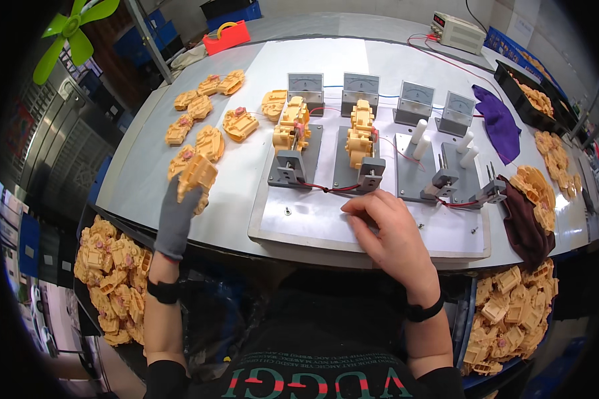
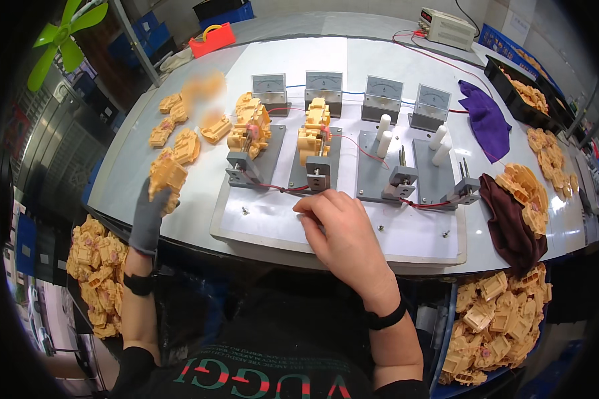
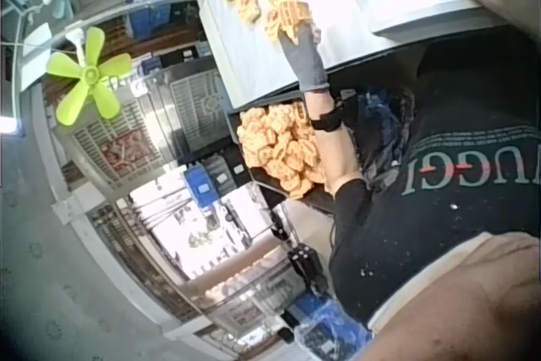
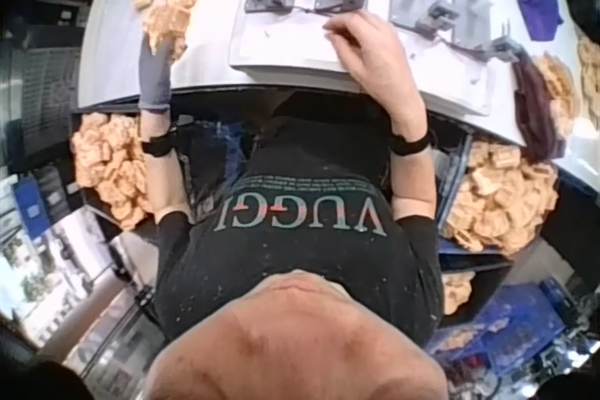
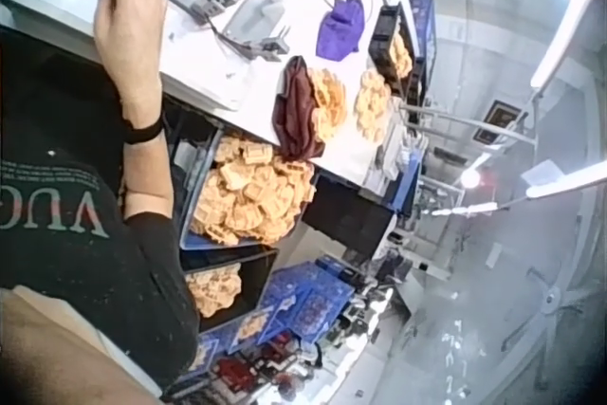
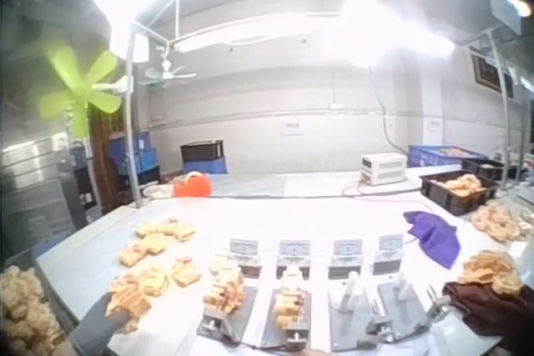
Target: The recorder is assembling and testing plastic toy components using a manual testing jig on a factory floor.
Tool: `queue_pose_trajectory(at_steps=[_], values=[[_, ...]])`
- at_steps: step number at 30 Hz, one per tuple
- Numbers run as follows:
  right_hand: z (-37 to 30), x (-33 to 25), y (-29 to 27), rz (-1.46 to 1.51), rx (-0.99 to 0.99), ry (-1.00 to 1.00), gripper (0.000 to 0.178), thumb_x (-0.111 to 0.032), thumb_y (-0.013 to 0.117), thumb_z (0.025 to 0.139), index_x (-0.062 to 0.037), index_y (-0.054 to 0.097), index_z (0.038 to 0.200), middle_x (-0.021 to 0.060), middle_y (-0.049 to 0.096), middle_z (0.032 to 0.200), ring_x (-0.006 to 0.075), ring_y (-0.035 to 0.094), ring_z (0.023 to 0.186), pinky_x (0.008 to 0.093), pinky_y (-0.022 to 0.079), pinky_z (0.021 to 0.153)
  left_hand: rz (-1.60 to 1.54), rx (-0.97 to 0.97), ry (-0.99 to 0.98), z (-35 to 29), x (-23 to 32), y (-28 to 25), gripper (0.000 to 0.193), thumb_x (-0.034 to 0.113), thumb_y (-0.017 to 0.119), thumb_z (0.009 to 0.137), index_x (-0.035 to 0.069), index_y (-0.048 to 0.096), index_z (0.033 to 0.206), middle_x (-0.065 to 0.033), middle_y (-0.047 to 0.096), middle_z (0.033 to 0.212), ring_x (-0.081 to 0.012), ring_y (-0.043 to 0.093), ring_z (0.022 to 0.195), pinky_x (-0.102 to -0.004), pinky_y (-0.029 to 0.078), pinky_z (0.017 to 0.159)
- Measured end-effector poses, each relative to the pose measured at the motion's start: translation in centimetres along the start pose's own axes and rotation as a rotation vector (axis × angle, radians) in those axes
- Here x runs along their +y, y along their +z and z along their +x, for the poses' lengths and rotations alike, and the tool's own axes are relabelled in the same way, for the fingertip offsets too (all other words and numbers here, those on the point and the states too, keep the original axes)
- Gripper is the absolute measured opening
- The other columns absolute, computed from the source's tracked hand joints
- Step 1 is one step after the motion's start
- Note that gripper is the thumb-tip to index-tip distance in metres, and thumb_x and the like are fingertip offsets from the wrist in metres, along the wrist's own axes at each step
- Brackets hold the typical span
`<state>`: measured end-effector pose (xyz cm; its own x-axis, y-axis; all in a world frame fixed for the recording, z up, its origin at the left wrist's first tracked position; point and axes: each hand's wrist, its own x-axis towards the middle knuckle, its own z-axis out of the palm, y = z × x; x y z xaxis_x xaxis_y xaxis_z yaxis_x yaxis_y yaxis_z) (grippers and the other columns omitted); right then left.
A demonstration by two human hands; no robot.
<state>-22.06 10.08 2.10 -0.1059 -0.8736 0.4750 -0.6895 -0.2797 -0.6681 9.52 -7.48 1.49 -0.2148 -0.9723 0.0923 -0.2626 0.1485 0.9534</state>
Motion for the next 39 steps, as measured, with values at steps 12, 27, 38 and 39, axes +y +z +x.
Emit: queue_pose_trajectory(at_steps=[12, 27, 38, 39], values=[[-0.2, -0.9, -0.5, 0.07, 0.007, 0.049, 0.02, -0.002, 0.064, 0.08, -0.0011, 0.059, 0.099, 0.0114, 0.059, 0.09, 0.0273, 0.058, 0.087, 0.0363, 0.048, 0.078, -0.906, -0.213, -0.095, -2.4, 11.0, 4.8, 0.051, 0.035, 0.057, 0.092, 0.002, 0.043, 0.129, -0.0182, 0.059, 0.11, -0.0226, 0.062, 0.098, -0.034, 0.055, 0.078], [-0.7, -0.4, -0.3, -0.1, 0.028, 0.011, 0.01, -0.005, 0.066, 0.083, 0.0002, 0.06, 0.088, 0.0114, 0.057, 0.092, 0.0285, 0.056, 0.086, 0.0362, 0.047, 0.075, -0.847, -0.054, -0.062, -2.8, 5.6, 4.4, 0.05, 0.033, 0.058, 0.092, 0.003, 0.044, 0.13, -0.016, 0.059, 0.112, -0.0212, 0.06, 0.104, -0.0335, 0.053, 0.084], [5.1, -5.3, -3.8, -0.222, 0.254, 0.093, 0.022, -0.013, 0.067, 0.085, -0.0012, 0.057, 0.101, 0.0106, 0.061, 0.091, 0.0215, 0.06, 0.08, 0.0304, 0.047, 0.067, -0.512, 0.29, 0.179, -1.5, -4.9, 6.6, 0.045, 0.017, 0.058, 0.092, 0.001, 0.043, 0.132, -0.0067, 0.056, 0.11, -0.0117, 0.056, 0.094, -0.026, 0.049, 0.082], [5.5, -5.5, -3.8, -0.226, 0.189, 0.106, 0.02, -0.013, 0.066, 0.086, -0.0008, 0.057, 0.099, 0.0109, 0.061, 0.09, 0.0209, 0.06, 0.08, 0.0307, 0.047, 0.066, -0.522, 0.282, 0.163, -1.4, -5.3, 6.5, 0.045, 0.017, 0.058, 0.092, 0.001, 0.043, 0.132, -0.0067, 0.056, 0.11, -0.0117, 0.056, 0.094, -0.026, 0.049, 0.082]])
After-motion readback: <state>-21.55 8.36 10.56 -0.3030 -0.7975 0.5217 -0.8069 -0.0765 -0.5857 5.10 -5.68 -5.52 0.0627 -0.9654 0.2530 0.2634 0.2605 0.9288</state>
